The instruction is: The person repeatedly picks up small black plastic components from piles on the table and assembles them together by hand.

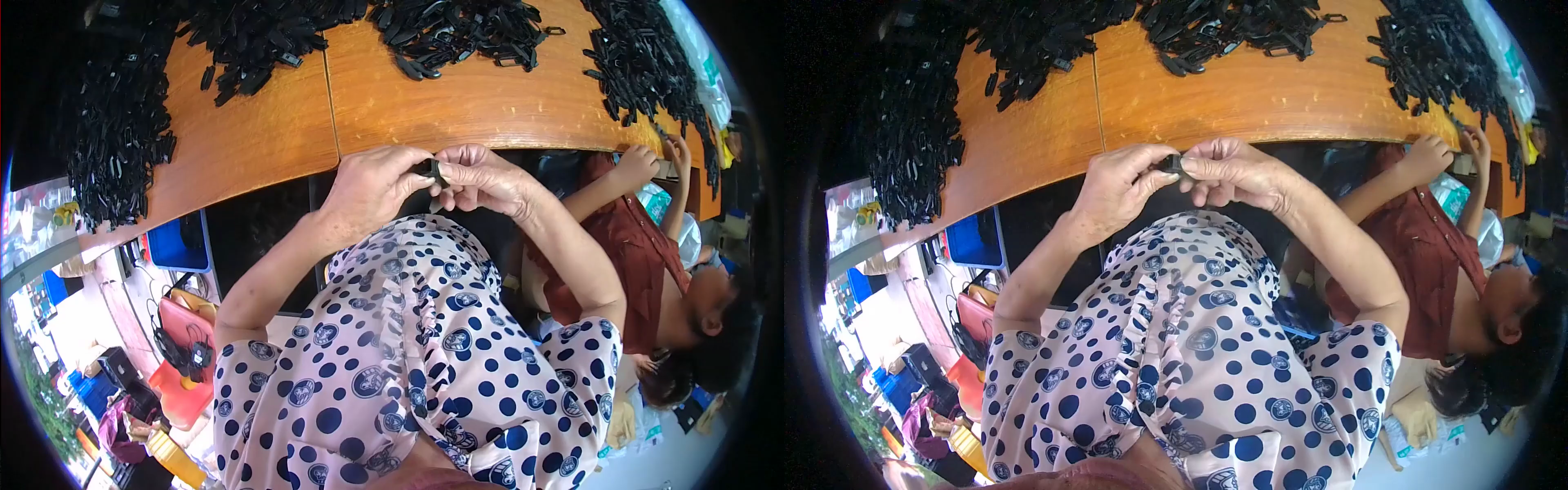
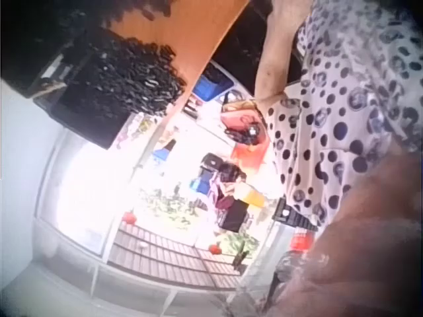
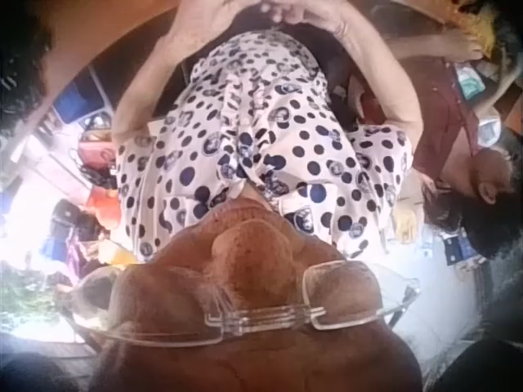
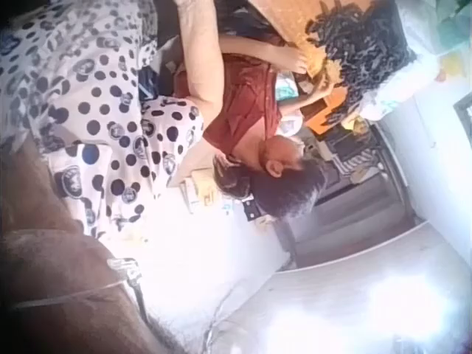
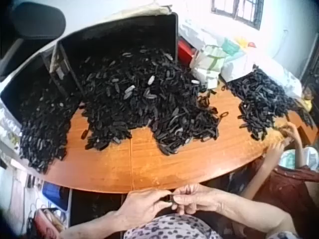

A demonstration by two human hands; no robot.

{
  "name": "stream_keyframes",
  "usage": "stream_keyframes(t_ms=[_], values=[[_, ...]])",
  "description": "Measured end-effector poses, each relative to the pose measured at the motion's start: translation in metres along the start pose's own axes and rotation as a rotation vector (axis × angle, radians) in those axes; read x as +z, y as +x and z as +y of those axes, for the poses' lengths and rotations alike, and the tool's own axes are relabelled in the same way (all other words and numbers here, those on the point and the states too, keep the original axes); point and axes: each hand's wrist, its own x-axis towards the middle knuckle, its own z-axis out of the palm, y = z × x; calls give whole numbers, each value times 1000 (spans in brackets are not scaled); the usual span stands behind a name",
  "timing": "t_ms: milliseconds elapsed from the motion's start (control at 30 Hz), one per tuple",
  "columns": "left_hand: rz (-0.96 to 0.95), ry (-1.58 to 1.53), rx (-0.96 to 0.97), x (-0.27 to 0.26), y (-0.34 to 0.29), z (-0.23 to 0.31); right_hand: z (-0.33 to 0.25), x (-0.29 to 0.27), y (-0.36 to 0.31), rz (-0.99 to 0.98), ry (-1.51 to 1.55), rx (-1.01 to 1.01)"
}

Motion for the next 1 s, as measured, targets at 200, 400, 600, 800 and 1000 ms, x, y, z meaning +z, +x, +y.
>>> stream_keyframes(t_ms=[200,400,600,800,1000], values=[[402,-728,22,26,23,-9,-3,21,-5,-143,313,-317],[226,-1232,-262,31,29,-8,9,25,11,-187,530,-465],[297,-1233,-261,27,35,-7,5,33,26,-46,537,-504],[151,-1430,-271,36,40,-22,4,34,21,166,436,-443],[104,-1427,-295,26,32,-22,3,39,27,251,304,-516]])
